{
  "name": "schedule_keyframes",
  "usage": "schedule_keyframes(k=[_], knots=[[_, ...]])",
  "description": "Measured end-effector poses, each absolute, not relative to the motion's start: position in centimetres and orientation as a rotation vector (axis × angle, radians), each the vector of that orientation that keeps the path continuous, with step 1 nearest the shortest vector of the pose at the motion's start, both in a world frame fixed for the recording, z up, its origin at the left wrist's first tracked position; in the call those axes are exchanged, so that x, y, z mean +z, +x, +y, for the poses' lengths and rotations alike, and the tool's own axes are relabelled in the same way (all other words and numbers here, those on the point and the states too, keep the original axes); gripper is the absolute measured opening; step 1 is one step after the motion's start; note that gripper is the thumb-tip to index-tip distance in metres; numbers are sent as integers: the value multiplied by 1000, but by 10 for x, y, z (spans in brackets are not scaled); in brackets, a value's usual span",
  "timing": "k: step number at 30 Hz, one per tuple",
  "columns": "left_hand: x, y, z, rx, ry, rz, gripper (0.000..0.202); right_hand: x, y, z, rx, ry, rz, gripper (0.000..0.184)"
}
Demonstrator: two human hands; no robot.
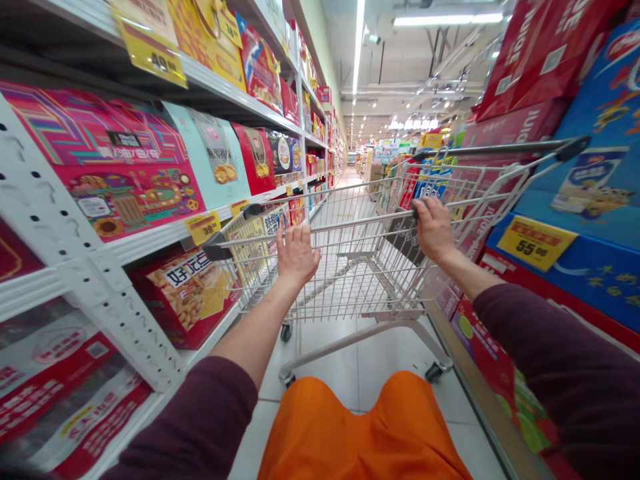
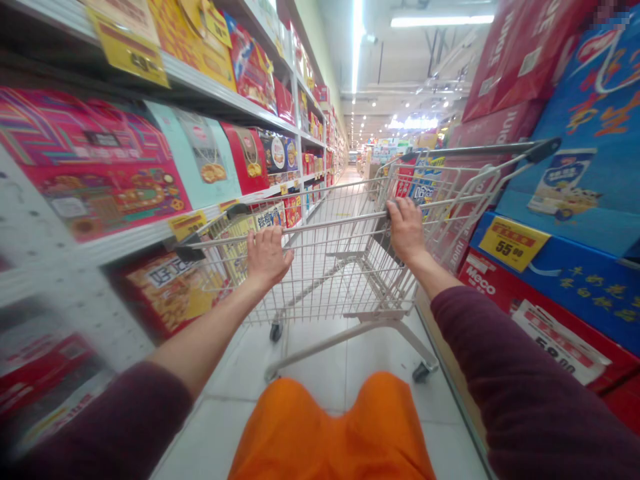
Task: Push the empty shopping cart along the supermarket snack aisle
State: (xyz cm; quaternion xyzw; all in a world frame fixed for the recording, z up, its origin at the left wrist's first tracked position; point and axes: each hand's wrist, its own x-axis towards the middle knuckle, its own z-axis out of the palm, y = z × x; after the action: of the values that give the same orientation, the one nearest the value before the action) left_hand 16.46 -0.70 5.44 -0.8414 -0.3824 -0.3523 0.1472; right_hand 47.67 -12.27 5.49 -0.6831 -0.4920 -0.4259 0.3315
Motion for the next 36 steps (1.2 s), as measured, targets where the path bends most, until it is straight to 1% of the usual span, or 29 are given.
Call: schedule_keyframes(k=[5,10,15,25,30,36], knots=[[65,163,-13,-864,-2431,-1212,59,50,411,-86,-1045,-1720,-1567,44],[74,159,-18,-750,-2459,-1248,62,51,379,-67,-1072,-1649,-1646,46],[72,160,-16,-756,-2464,-1230,64,57,401,-79,-1130,-1679,-1691,43],[65,166,-14,-822,-2463,-1185,62,57,484,-120,-1199,-1734,-1410,42],[66,169,-13,-819,-2467,-1193,64,56,482,-115,-1156,-1781,-1340,42],[70,173,-9,-794,-2460,-1246,66,55,455,-99,-1092,-1774,-1473,42]])
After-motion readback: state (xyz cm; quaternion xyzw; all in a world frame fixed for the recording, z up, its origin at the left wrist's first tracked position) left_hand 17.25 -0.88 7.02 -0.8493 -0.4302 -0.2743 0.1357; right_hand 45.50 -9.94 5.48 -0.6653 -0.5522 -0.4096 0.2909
